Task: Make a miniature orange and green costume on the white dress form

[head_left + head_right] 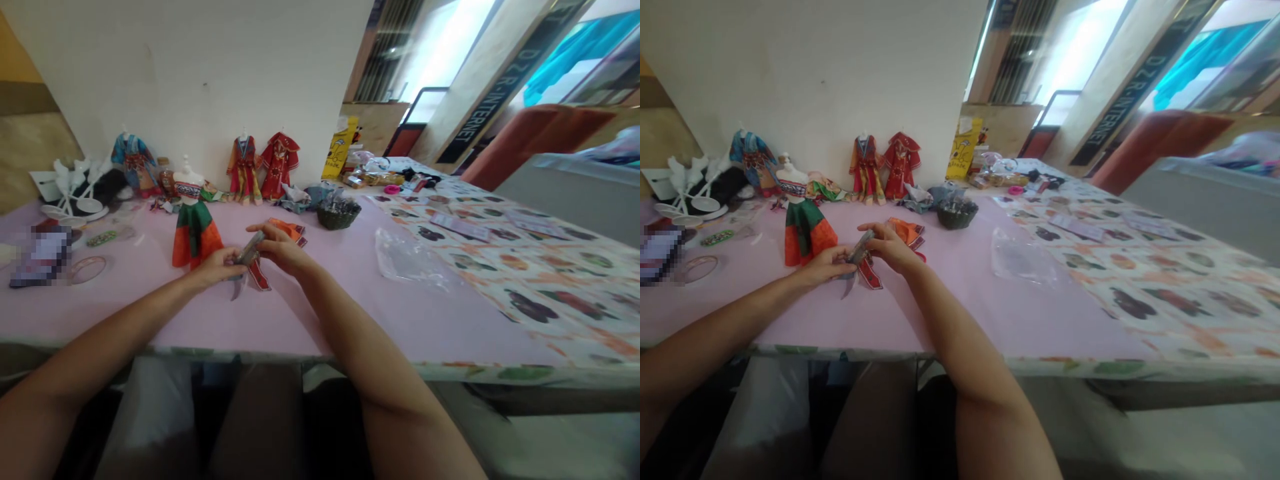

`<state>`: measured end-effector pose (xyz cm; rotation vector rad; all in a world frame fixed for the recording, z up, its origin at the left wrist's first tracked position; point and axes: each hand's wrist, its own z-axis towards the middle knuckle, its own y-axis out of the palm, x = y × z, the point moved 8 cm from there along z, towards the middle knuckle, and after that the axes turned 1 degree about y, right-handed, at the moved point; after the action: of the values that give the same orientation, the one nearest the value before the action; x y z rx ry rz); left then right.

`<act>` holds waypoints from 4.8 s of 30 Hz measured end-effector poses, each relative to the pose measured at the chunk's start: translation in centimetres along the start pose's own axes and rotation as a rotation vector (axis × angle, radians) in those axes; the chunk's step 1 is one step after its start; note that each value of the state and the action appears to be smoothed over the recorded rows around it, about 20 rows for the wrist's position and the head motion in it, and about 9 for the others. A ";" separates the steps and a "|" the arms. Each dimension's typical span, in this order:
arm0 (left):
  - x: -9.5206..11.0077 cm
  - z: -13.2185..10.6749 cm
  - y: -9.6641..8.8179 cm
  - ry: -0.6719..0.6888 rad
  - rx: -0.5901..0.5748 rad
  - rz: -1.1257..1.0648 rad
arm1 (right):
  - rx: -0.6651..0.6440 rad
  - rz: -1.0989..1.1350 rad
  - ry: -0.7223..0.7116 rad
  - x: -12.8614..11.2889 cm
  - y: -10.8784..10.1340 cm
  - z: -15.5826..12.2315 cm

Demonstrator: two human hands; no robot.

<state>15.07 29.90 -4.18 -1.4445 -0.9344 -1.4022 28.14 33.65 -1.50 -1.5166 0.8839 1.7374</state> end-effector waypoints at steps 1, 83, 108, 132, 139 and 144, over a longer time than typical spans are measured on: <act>0.1 -0.3 -0.1 -0.003 -0.012 0.013 | 0.016 0.020 -0.006 -0.3 -0.1 -0.1; 8.4 -5.6 -10.6 0.254 0.246 -0.311 | 0.265 -0.285 -0.192 -8.2 3.9 -4.1; -0.1 -1.2 3.5 -0.270 0.069 -0.041 | 0.448 -0.147 0.337 -0.8 -7.0 -14.0; 0.6 4.1 10.1 -0.140 -0.007 0.505 | 0.163 -0.515 0.491 0.0 -17.0 -16.2; -0.1 4.1 9.6 -0.153 -0.025 0.496 | 0.158 -0.542 0.522 0.1 -18.1 -16.0; -0.5 4.3 9.5 -0.178 -0.025 0.474 | 0.192 -0.538 0.513 -0.4 -18.1 -16.6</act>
<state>25.37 30.96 -5.35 -1.6955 -0.6238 -0.9500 52.32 29.85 -3.99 -1.8830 0.7563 0.8716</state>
